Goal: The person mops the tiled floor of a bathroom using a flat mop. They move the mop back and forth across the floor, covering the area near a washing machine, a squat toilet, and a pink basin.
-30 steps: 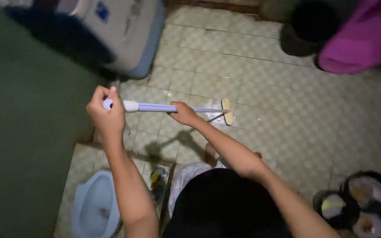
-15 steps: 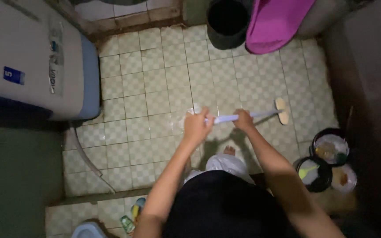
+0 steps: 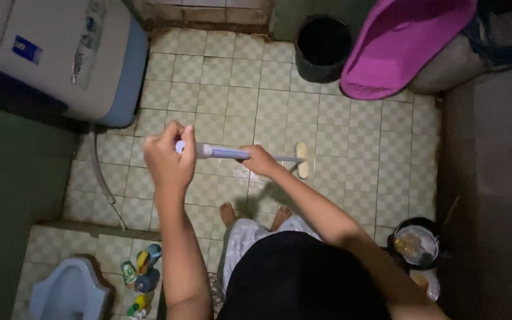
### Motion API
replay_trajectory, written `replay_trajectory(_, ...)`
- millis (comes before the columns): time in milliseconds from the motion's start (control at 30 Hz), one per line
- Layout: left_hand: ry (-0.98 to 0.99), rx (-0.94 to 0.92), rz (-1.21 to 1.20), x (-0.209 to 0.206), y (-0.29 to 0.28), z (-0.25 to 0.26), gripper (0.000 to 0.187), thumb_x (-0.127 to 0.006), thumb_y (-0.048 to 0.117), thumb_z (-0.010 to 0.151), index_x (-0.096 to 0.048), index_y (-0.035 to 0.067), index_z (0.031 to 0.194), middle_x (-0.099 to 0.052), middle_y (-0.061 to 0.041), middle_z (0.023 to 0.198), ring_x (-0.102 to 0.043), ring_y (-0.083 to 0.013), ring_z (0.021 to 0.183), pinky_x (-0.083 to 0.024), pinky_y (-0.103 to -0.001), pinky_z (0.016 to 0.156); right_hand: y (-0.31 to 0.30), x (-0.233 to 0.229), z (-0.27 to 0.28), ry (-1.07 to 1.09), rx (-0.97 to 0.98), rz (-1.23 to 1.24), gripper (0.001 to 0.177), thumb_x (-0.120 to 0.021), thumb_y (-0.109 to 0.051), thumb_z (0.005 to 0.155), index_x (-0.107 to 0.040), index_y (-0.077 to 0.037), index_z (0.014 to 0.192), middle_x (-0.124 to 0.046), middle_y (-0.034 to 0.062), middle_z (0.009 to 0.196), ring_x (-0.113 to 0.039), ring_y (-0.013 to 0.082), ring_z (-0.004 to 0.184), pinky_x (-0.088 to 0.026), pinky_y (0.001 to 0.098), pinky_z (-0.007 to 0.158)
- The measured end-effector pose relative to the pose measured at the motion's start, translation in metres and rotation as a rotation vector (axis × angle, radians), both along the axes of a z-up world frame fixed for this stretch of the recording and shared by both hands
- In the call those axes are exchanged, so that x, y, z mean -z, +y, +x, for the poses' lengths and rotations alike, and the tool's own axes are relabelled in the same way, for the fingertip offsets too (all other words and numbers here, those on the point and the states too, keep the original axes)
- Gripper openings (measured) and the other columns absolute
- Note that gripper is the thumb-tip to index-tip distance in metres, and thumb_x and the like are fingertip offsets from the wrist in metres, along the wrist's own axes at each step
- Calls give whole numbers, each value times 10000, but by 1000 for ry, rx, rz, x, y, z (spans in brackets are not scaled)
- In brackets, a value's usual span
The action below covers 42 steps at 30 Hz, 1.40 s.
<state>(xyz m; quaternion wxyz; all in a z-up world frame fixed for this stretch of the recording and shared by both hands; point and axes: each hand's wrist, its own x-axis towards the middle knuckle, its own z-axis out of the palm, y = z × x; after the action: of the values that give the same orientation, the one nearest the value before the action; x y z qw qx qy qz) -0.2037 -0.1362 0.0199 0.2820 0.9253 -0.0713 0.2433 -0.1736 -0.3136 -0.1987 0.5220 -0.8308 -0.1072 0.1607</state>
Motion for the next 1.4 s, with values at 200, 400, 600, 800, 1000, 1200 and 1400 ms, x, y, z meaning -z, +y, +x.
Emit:
replay_trajectory(200, 43, -16, 29, 5, -18, -3, 224, -581, 194, 900, -548, 65, 720, -546, -156, 544, -566, -399, 550, -423, -427, 584, -23, 49, 11, -108, -92, -32, 217, -587, -18, 650, -650, -63, 852, -655, 160, 816, -621, 359, 853, -470, 433, 779)
replay_trajectory(400, 457, 118, 35, 86, -59, 19, 183, -521, 269, 830, -613, 117, 874, -629, -171, 631, -627, -414, 667, -461, -476, 639, -122, 167, 10, -37, 88, -115, 151, -621, -94, 675, -669, -123, 815, -656, 115, 791, -617, 322, 823, -463, 415, 714)
replay_trajectory(600, 587, 322, 130, 176, -90, 53, 210, -463, 354, 839, -528, 168, 911, -647, -116, 662, -657, -350, 687, -468, -436, 705, -166, 190, 21, 318, 225, -748, 362, -640, -349, 721, -613, -271, 1073, -582, -35, 1127, -510, 317, 1126, -367, 653, 891)
replay_trajectory(800, 570, 204, 68, 135, -2, 115, 244, -533, 325, 834, -533, 139, 993, -665, -149, 764, -648, -375, 797, -480, -485, 723, -67, 211, 98, 187, 263, -588, 288, -654, -315, 733, -633, -253, 1014, -655, 13, 987, -598, 300, 1011, -447, 528, 871)
replay_trajectory(1000, 225, -167, 93, 19, 141, 145, 228, -574, 297, 851, -588, 74, 802, -578, -213, 568, -589, -447, 627, -453, -482, 669, 144, 131, 183, -138, 27, 257, 403, -645, 64, 584, -623, 58, 986, -623, 263, 968, -555, 434, 994, -430, 497, 846)
replay_trajectory(1200, 68, -417, 140, -15, 233, 139, 244, -525, 287, 936, -550, 112, 768, -545, -198, 566, -563, -433, 621, -452, -468, 634, 271, -7, 197, -158, -335, 235, 91, -639, -76, 710, -581, -52, 777, -603, 151, 698, -590, 274, 705, -446, 410, 658)
replay_trajectory(1400, 251, -417, 28, 20, 260, 163, 206, -535, 299, 884, -585, 122, 792, -568, -190, 555, -587, -423, 610, -464, -456, 625, 279, 73, 234, -78, -295, 121, 86, -578, -75, 690, -611, -126, 752, -623, 47, 705, -607, 227, 748, -452, 335, 674)
